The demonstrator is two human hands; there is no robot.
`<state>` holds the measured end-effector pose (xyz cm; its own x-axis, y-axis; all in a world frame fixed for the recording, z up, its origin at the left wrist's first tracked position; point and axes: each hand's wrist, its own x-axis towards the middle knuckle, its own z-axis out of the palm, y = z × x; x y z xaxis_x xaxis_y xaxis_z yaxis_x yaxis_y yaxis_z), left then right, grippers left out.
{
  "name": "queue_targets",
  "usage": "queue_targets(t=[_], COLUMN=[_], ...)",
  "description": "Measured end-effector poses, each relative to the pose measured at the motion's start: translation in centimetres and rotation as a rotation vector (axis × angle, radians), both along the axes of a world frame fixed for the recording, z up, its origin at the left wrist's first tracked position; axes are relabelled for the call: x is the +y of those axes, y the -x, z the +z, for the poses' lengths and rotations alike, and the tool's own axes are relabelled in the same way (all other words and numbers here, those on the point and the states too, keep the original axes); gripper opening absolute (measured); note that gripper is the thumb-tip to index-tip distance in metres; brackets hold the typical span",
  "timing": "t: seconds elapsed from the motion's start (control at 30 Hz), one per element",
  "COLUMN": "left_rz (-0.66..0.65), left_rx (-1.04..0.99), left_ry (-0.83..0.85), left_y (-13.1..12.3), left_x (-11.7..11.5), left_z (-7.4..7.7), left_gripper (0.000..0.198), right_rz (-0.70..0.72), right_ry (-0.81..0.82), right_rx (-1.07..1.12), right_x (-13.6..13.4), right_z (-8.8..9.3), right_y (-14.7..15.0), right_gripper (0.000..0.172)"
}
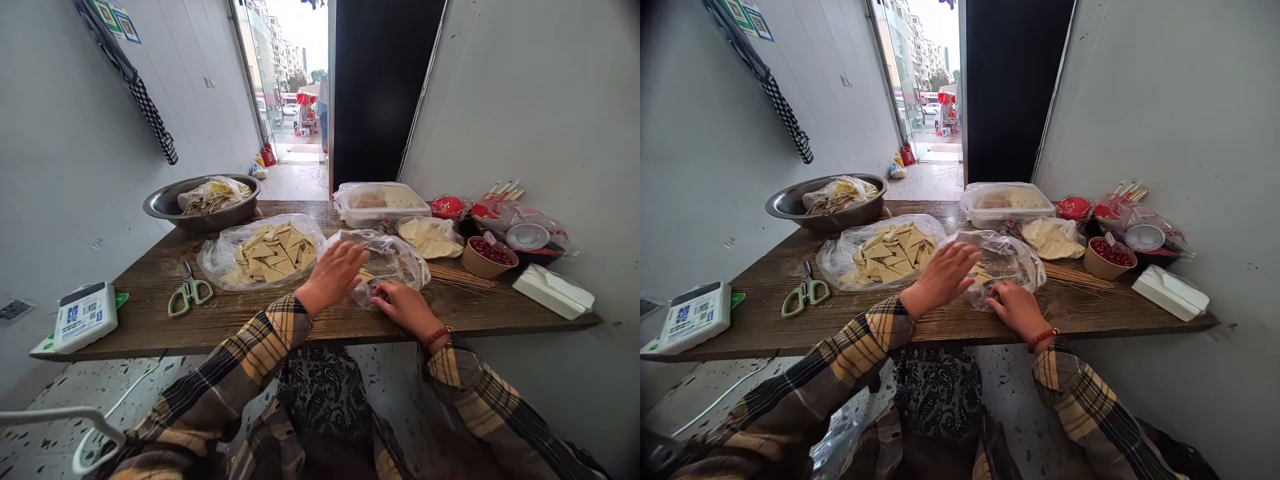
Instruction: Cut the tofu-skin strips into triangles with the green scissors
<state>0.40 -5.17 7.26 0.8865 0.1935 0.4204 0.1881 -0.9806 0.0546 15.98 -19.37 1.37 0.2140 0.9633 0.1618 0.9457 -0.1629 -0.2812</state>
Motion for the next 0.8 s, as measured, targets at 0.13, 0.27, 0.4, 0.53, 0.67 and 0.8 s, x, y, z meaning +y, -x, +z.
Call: queue_targets(t=[0.13, 0.27, 0.4, 0.53, 0.67, 0.8], left_rz=[0.084, 0.114, -0.033, -0.073, -0.027, -0.002], left_rx=[0.192, 0.318, 0.387, 0.384, 0.316, 0.278], left_ry=[-0.086, -0.075, -0.108, -0.093, -0.032, -0.03], left_y=[0.3, 0.7, 1.5, 3.1, 4.2, 4.0], left_x=[-1.0, -0.5, -0.6, -1.2, -1.5, -1.5], left_z=[-1.5, -3.1, -3.9, -4.9, -6.0, -6.5], left_gripper=[0.043, 0.016, 0.016, 0.018, 0.019, 0.02], right_rz=[0.029, 0.026, -0.019, -0.006, 0.068, 0.077], right_ry=[-0.002, 0.021, 0.007, -0.011, -0.006, -0.036], right_rx=[-0.04, -0.045, -0.016, 0.084, 0.257, 0.433], right_x=[0.7, 1.2, 1.6, 1.8, 1.6, 1.3], right_z=[0.5, 0.3, -0.5, -1.1, -1.2, -0.8], right_y=[0.4, 0.4, 0.8, 0.4, -1.1, -1.9], right_gripper=[0.018, 0.02, 0.019, 0.013, 0.008, 0.02])
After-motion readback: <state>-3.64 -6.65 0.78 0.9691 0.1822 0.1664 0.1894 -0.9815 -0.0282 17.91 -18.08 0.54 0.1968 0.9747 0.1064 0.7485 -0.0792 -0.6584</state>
